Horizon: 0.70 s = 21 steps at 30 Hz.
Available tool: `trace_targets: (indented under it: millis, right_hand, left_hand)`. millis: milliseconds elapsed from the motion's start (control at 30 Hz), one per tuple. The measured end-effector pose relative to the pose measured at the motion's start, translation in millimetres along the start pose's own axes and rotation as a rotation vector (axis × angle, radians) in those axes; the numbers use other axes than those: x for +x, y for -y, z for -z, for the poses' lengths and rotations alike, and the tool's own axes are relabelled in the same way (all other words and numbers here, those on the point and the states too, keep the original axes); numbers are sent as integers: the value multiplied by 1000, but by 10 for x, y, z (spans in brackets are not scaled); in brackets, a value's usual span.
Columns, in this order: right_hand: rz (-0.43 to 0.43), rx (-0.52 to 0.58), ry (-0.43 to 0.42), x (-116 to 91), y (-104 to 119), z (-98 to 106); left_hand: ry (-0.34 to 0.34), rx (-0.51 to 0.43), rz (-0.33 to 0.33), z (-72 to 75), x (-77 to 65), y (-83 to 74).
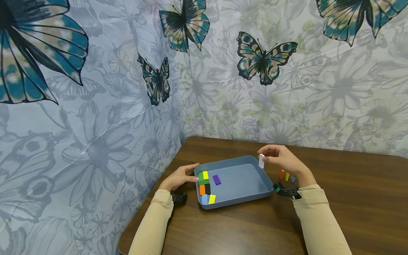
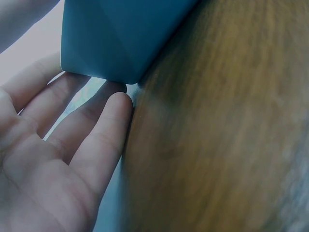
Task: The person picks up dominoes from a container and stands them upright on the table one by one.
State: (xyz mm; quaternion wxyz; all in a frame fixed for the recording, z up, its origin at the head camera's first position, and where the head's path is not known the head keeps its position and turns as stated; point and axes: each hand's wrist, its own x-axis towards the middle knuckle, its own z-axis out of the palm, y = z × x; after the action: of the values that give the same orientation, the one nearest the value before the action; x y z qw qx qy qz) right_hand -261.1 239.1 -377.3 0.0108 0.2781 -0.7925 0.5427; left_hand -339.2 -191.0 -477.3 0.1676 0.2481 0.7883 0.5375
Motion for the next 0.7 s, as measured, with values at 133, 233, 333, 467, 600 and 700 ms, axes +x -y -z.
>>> trace_targets:
  millis: [133,233,333,467,600,700]
  right_hand:
    - [-26,-41,-38,-111,1,146]
    - [-49,-62,-58,-201,1,250]
    - [-45,-87,-86,-289,-2,355]
    - [-28,-106,-133,-403,-34,493]
    - [-46,-122,-174,-515,-106,631]
    - [-70,-130,-201,-592,-167,711]
  left_hand:
    - [-8,9,2,2,5,9]
    - [-13,7,12,-1,9,16]
    - [-17,6,15,-9,11,11]
    - [-22,0,20,-22,14,1]
    - [-22,-7,24,-30,18,-6]
    - [-23,-9,27,-35,19,-11]
